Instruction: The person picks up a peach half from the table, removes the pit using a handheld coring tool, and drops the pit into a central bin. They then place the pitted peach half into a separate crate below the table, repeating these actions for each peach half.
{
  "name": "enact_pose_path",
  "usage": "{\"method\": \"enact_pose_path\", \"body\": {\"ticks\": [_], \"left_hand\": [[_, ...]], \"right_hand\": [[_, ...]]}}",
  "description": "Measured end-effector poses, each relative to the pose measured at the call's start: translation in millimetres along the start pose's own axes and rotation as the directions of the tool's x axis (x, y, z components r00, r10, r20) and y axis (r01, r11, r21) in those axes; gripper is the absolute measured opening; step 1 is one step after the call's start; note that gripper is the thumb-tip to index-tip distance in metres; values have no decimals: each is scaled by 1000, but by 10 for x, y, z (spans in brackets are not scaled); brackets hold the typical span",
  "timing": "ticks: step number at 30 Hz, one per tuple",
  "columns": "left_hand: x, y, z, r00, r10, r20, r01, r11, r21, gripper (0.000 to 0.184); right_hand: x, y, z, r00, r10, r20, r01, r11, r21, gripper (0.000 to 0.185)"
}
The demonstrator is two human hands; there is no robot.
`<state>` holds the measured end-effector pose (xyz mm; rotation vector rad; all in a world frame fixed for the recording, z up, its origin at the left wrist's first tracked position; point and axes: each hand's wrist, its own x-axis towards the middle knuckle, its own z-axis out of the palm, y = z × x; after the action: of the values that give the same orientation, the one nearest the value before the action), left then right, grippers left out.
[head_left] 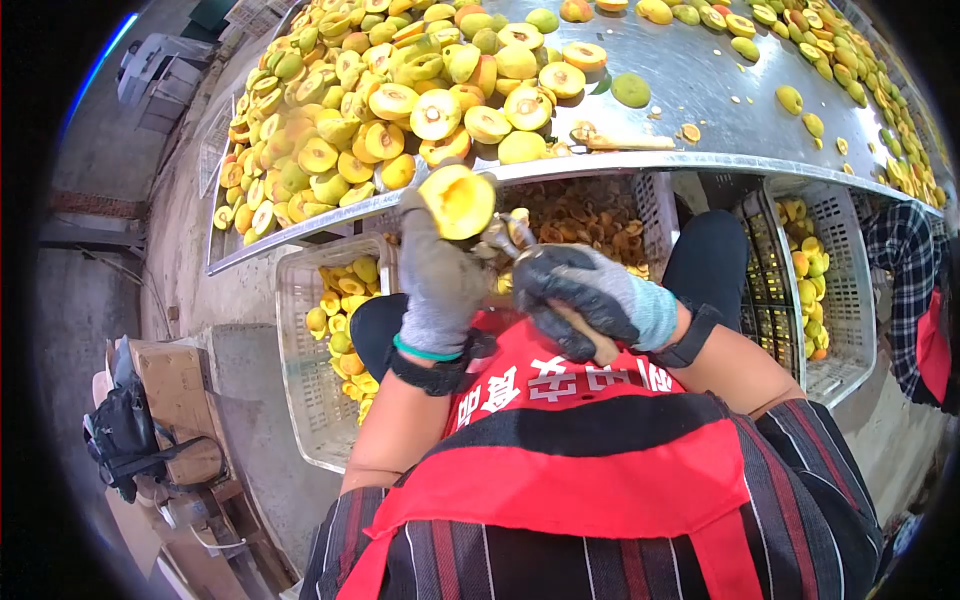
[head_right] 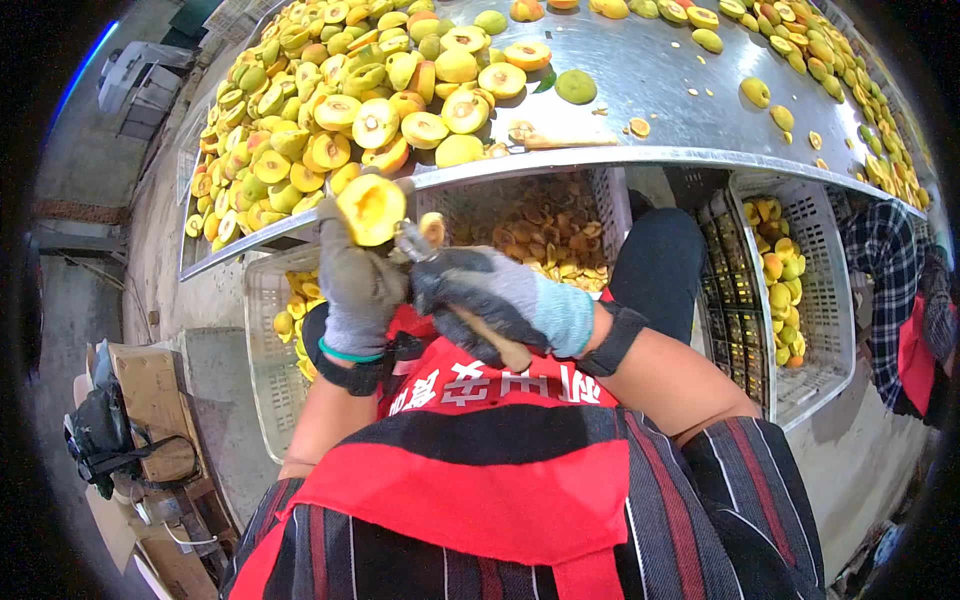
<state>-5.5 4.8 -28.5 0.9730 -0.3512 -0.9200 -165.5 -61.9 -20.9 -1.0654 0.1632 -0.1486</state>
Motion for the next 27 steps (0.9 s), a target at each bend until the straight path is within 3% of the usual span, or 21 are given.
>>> {"method": "enact_pose_path", "body": {"ticks": [1, 2, 3, 4, 5, 6, 7, 8, 9, 10, 12, 14, 15, 16, 17, 18, 19, 22, 24, 25, 27], "left_hand": [[49, 37, -101, 999, 37, -11, -38, 997, -72, 53], [-22, 143, -146, 992, 109, -61, -104, 992, 69, 53], [-36, 261, -325, 992, 124, 5, -124, 991, 42, 52], [-61, 410, -489, 976, 210, 52, -216, 959, 184, 50], [-8, 523, -825, 934, 351, -70, -278, 835, 475, 49], [-132, 718, -792, 900, 432, -52, -291, 686, 667, 43], [-119, 917, -1249, 906, 423, 22, -295, 593, 749, 40], [-27, 1111, -1441, 908, 417, 46, -177, 282, 943, 37], [0, 1220, -1452, 912, 406, 61, -33, -75, 997, 35], [54, 1233, -1411, 910, 410, 63, -32, -81, 996, 35], [308, 1162, -953, 909, 385, 158, -208, 92, 974, 33], [673, 963, -666, 958, 222, 182, -236, 246, 940, 42], [881, 843, -568, 972, 160, 170, -194, 146, 970, 48], [1032, 707, -419, 967, 163, 198, -184, -99, 978, 48], [1191, 574, -382, 923, 157, 352, -304, -266, 915, 60], [1234, 523, -158, 991, 10, 130, -123, -264, 957, 67], [1365, 331, -280, 945, 106, 308, -254, -356, 899, 70], [1583, 179, -396, 903, 214, 372, -295, -319, 901, 66], [1653, 202, -434, 919, 262, 295, -310, 17, 951, 59], [1654, 191, -467, 918, 261, 299, -313, 14, 950, 59], [1375, 291, -323, 942, 188, 280, -335, 596, 730, 53]], "right_hand": [[-40, 48, -92, 1000, -16, -7, 16, 1000, 24, 23], [-87, 134, -165, 990, -117, -80, 111, 991, -72, 22], [-136, 62, -224, 998, -43, -35, 46, 995, 86, 23], [-188, 70, -270, 994, -2, -106, 15, 992, 125, 25], [-238, 86, -298, 984, 42, -176, -12, 986, 168, 27], [-285, 65, -309, 983, 36, -179, -5, 985, 171, 27], [-331, 17, -307, 974, 88, -207, -49, 981, 186, 28], [-352, -11, -307, 963, 140, -231, -94, 975, 201, 29], [-350, -5, -303, 964, 139, -229, -92, 975, 204, 29], [-328, -3, -296, 965, 136, -225, -87, 972, 216, 29], [-264, 2, -296, 969, 120, -214, -71, 972, 223, 28], [-217, 18, -270, 972, 89, -215, -46, 979, 196, 30], [-202, 14, -255, 973, 64, -221, -26, 985, 170, 31], [-201, -28, -229, 966, 103, -236, -72, 988, 139, 30], [-207, -24, -225, 965, 97, -242, -66, 989, 133, 30], [-219, -3, -222, 964, 97, -248, -63, 988, 139, 29], [-234, 6, -217, 962, 99, -255, -63, 987, 145, 29], [-264, 9, -230, 955, 125, -269, -87, 985, 148, 29], [-281, 8, -258, 957, 113, -267, -79, 988, 135, 29], [-281, 0, -277, 957, 87, -276, -56, 991, 118, 28], [-237, 4, -354, 947, 8, -320, 18, 997, 77, 29]]}}
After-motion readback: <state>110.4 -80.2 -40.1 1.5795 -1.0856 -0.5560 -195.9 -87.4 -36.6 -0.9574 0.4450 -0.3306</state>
